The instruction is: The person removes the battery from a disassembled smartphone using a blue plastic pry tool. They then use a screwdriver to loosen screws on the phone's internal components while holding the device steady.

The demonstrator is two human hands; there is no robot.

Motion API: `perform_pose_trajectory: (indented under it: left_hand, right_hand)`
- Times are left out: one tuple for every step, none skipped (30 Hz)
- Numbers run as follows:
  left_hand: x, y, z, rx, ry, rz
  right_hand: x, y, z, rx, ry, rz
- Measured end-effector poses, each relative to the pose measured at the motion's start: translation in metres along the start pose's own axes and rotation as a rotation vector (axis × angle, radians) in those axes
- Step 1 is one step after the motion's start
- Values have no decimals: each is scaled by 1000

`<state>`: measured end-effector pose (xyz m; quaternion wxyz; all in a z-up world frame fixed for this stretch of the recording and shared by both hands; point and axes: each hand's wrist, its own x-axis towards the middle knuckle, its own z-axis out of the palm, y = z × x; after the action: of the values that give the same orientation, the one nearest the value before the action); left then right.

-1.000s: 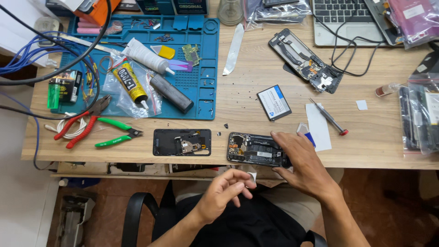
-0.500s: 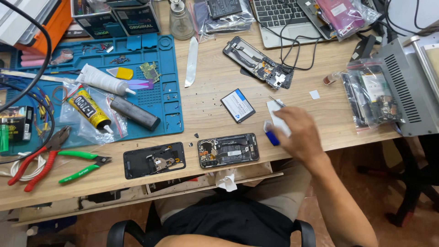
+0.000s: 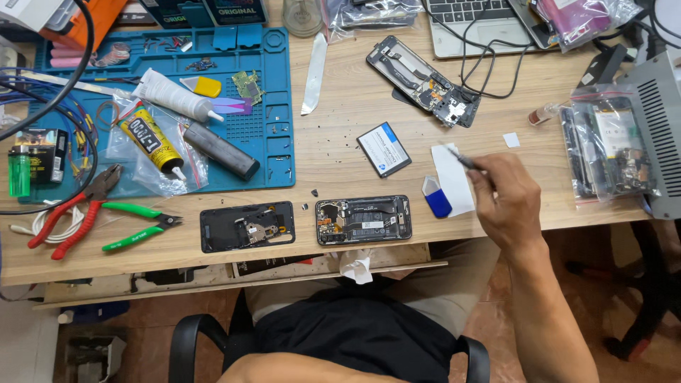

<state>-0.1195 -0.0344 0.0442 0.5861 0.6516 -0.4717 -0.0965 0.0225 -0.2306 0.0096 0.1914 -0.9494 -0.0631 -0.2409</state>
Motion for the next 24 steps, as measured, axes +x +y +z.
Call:
perform_pose_trajectory:
  left_hand:
    - [4, -9, -19, 18, 25, 8]
    - [7, -16, -39, 37, 51, 17]
    - [7, -23, -51, 54, 76, 24]
    - [7, -27, -61, 70, 101, 32]
    - [9, -29, -68, 87, 127, 37]
    - [9, -38, -85, 83, 128, 34]
    - [9, -47, -101, 414, 132, -63]
    - [9, -57, -117, 744, 133, -162]
    - [8, -65, -120, 742, 138, -161]
    - [6, -74, -122, 804, 104, -207]
    - [6, -83, -125, 866, 73, -253]
    - [7, -85, -126, 864, 80, -252]
    - [7, -87, -126, 859, 65, -272]
    - [8, -90, -126, 854, 50, -293]
    - [6, -95, -125, 849, 53, -293]
    - [4, -100, -125, 857, 58, -296]
    - [3, -105, -124, 866, 64, -299]
    - [2, -106, -124, 860, 68, -299]
    - [2, -107, -125, 856, 72, -297]
    - [2, -108, -125, 851, 76, -296]
    - [1, -109, -126, 847, 78, -297]
    - [1, -109, -126, 842, 84, -299]
    - [1, -110, -127, 838, 93, -300]
    - [2, -110, -127, 836, 98, -302]
  right_hand:
    - [2, -11, -6, 106, -78, -16]
    - [3, -22, -11, 211, -155, -33]
    - [-2, -23, -12, 209, -157, -31]
    - [-6, -25, -13, 197, -152, -49]
    - [-11, -28, -13, 187, -149, -67]
    - [-7, -37, -19, 186, -153, -65]
    - [-3, -47, -24, 208, -154, -55]
    - [2, -57, -30, 230, -155, -45]
    - [2, -57, -28, 227, -157, -48]
    - [2, -58, -26, 224, -159, -63]
    - [3, -57, -24, 221, -161, -80]
    - [3, -58, -21, 217, -163, -86]
    - [3, -59, -18, 174, -180, -102]
    - [2, -60, -16, 131, -196, -117]
    - [3, -61, -14, 128, -201, -118]
    - [3, -62, -13, 101, -194, -141]
    - [5, -63, -11, 74, -187, -164]
    - [6, -63, -11, 70, -191, -165]
    - [7, -63, -9, 59, -200, -171]
    - [8, -63, -8, 48, -208, -177]
    - [9, -63, -8, 47, -212, -177]
    - [9, -62, -7, 40, -220, -181]
    - [10, -62, -7, 34, -227, -187]
    - [13, -64, -8, 32, -231, -191]
